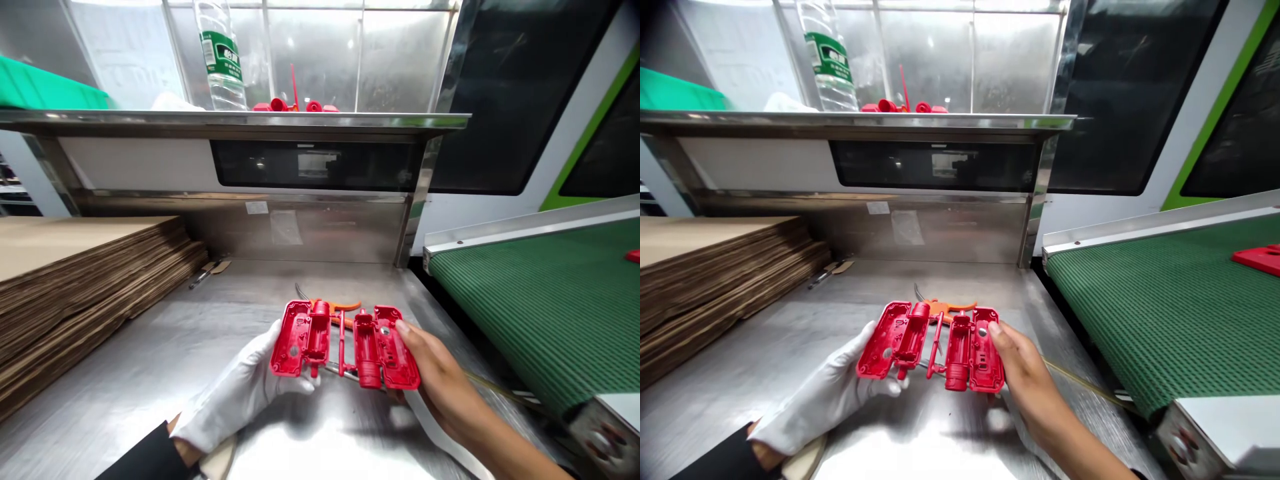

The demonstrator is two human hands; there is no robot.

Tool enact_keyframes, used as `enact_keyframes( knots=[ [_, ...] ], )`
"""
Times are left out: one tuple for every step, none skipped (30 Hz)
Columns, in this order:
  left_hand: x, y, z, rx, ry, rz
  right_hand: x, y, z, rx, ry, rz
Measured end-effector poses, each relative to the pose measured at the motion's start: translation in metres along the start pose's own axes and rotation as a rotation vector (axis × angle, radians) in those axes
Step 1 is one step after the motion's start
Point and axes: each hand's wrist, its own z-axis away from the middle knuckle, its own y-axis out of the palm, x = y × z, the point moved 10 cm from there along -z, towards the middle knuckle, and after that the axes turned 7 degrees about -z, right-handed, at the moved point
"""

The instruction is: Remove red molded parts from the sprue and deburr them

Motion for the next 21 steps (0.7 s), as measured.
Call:
enact_keyframes(
  knots=[
    [0.0, 0.001, 0.0, 0.01, 0.002, 0.006, 0.0, 0.0, 0.0, -0.005, 0.003, 0.006],
    [0.0, 0.002, 0.0, 0.018, 0.004, 0.011, 0.0, 0.001, 0.0, -0.001, 0.005, 0.014],
    [0.0, 0.002, 0.0, 0.025, 0.008, 0.016, 0.0, 0.002, 0.0, 0.008, 0.004, 0.023],
    [-0.001, 0.003, 0.0, 0.031, 0.013, 0.019, 0.001, 0.003, 0.0, 0.013, -0.001, 0.029],
    [-0.001, 0.005, 0.001, 0.038, 0.018, 0.019, 0.001, 0.003, -0.001, 0.014, -0.007, 0.035],
    [-0.002, 0.006, 0.001, 0.047, 0.021, 0.016, 0.002, 0.003, -0.001, 0.012, -0.012, 0.04],
    [-0.002, 0.008, 0.002, 0.054, 0.021, 0.017, 0.002, 0.003, -0.001, 0.01, -0.011, 0.041],
    [-0.003, 0.009, 0.003, 0.059, 0.023, 0.017, 0.002, 0.002, -0.001, 0.006, -0.01, 0.04],
    [-0.004, 0.011, 0.003, 0.062, 0.03, 0.013, 0.002, 0.002, -0.001, 0.005, -0.007, 0.035],
    [-0.005, 0.012, 0.004, 0.063, 0.039, 0.007, 0.001, 0.003, -0.001, 0.009, -0.002, 0.022],
    [-0.006, 0.013, 0.004, 0.065, 0.051, -0.004, 0.0, 0.004, -0.001, 0.014, 0.006, 0.004],
    [-0.007, 0.014, 0.005, 0.066, 0.06, -0.02, -0.001, 0.004, -0.001, 0.015, 0.018, -0.015],
    [-0.007, 0.014, 0.006, 0.073, 0.063, -0.039, -0.003, 0.003, -0.001, 0.009, 0.03, -0.031],
    [-0.005, 0.015, 0.007, 0.088, 0.053, -0.057, -0.005, 0.003, -0.001, 0.0, 0.042, -0.04],
    [-0.001, 0.018, 0.009, 0.12, 0.017, -0.059, -0.008, 0.002, 0.0, -0.007, 0.059, -0.047],
    [0.005, 0.022, 0.012, 0.167, -0.038, -0.054, -0.011, 0.001, 0.0, -0.012, 0.074, -0.056],
    [0.01, 0.027, 0.016, 0.219, -0.089, -0.049, -0.014, 0.001, 0.0, -0.011, 0.085, -0.07],
    [0.012, 0.033, 0.02, 0.268, -0.112, -0.043, -0.017, 0.002, 0.0, -0.004, 0.096, -0.096],
    [0.01, 0.039, 0.024, 0.305, -0.102, -0.034, -0.02, 0.003, -0.001, 0.008, 0.106, -0.126],
    [0.005, 0.045, 0.027, 0.333, -0.068, -0.016, -0.023, 0.004, -0.001, 0.022, 0.116, -0.155],
    [-0.001, 0.051, 0.03, 0.362, -0.028, 0.009, -0.027, 0.006, -0.002, 0.037, 0.123, -0.176]
  ],
)
